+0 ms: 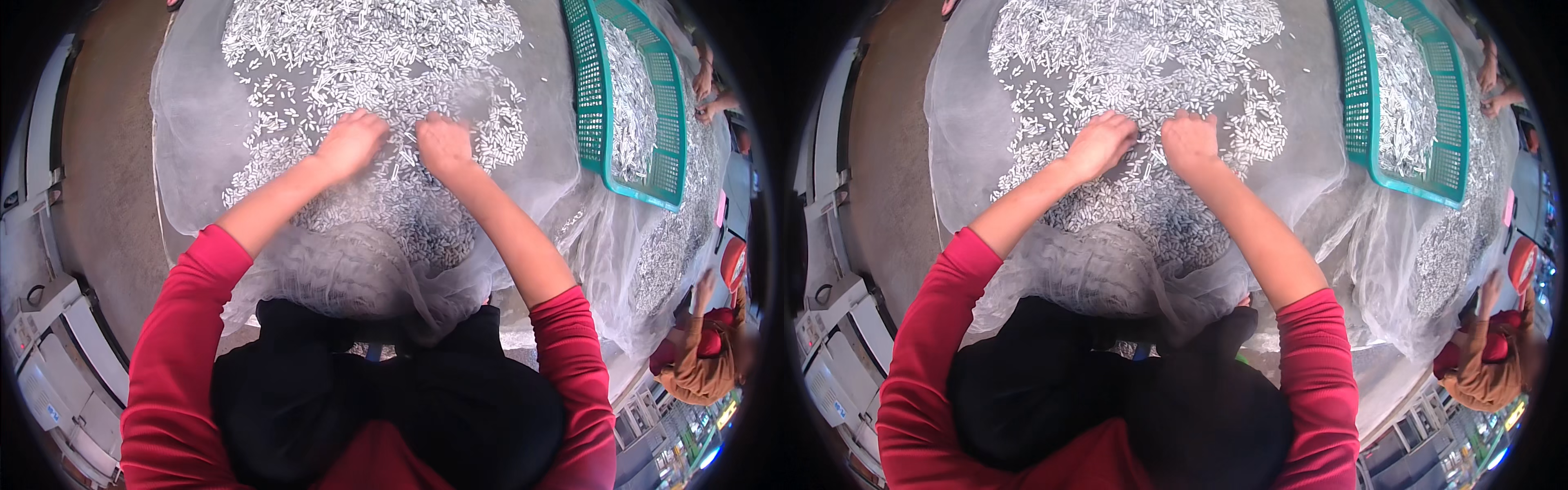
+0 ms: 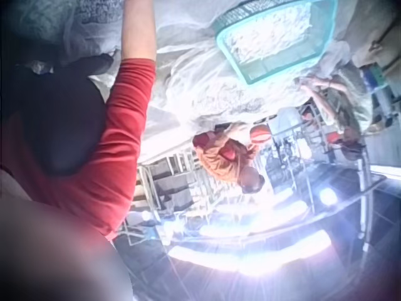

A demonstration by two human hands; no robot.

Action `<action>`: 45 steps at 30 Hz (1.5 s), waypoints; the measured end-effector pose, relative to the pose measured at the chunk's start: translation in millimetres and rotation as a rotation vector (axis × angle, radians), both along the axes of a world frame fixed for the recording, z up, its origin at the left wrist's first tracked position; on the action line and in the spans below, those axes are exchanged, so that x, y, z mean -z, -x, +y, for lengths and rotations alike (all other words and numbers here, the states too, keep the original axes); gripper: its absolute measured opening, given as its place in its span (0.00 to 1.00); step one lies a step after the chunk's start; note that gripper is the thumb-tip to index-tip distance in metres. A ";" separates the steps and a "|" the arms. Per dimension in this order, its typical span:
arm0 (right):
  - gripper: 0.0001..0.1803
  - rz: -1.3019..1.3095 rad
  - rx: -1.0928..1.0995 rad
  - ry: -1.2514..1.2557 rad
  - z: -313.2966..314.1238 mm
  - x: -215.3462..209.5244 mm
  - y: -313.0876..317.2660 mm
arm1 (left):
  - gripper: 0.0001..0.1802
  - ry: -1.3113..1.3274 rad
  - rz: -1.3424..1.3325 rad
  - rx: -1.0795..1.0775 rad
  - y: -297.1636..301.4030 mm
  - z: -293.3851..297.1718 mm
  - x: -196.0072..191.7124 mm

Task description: The person sorts small silver fish by hand on a large white sheet, picking them up and placing them into a green basket. The person works continuously, moving fish from the pile into the basket.

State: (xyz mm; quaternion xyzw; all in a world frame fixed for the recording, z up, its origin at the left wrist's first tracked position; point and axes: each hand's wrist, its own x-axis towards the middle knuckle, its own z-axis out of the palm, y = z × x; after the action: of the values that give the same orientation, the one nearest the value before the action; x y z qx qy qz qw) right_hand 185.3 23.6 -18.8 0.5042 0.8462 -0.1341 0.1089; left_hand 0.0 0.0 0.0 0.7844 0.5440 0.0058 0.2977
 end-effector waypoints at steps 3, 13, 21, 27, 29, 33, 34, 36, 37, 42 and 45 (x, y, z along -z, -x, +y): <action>0.13 0.041 0.013 0.031 8.8 -3.5 6.1 | 0.10 -0.026 -0.339 -0.234 6.4 7.9 8.1; 0.08 0.233 0.291 0.110 -3.4 2.1 -9.4 | 0.08 -0.239 -0.182 0.025 -11.1 -6.2 19.7; 0.05 0.543 0.031 -0.201 -8.5 7.8 -28.3 | 0.08 -0.296 -0.008 0.194 -12.1 -6.5 15.0; 0.04 0.512 0.076 0.057 4.7 4.8 -20.6 | 0.07 -0.223 -0.073 0.095 1.0 1.4 8.1; 0.03 0.832 0.401 0.590 11.1 -8.0 -35.2 | 0.06 -0.258 -0.075 0.161 2.8 -2.6 9.6; 0.05 1.347 0.732 1.253 2.5 -19.8 -50.2 | 0.07 -0.255 0.024 0.264 -6.9 -12.4 17.8; 0.05 1.245 0.650 1.130 -0.9 -15.4 -43.4 | 0.08 -0.266 0.032 0.249 -9.1 -13.9 19.4; 0.04 0.895 0.390 0.725 -8.9 -7.0 -31.3 | 0.08 -0.258 0.041 0.224 -12.7 -15.0 20.9; 0.04 0.700 0.273 0.521 -12.7 -3.2 -25.9 | 0.08 -0.237 0.042 0.213 -14.0 -15.5 20.5; 0.07 0.443 0.065 0.254 -17.6 3.3 -12.6 | 0.08 -0.107 0.021 0.171 -8.6 -12.7 8.4; 0.06 0.401 0.120 0.330 -13.5 -2.3 -21.9 | 0.07 0.032 -0.074 0.030 12.0 -7.2 -2.7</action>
State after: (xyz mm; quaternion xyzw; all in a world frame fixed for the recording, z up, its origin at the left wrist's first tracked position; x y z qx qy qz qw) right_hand 207.1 10.1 -16.5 0.4924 0.7861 -0.3735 0.0117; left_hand -12.0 -7.2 2.7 0.7867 0.5211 0.0215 0.3303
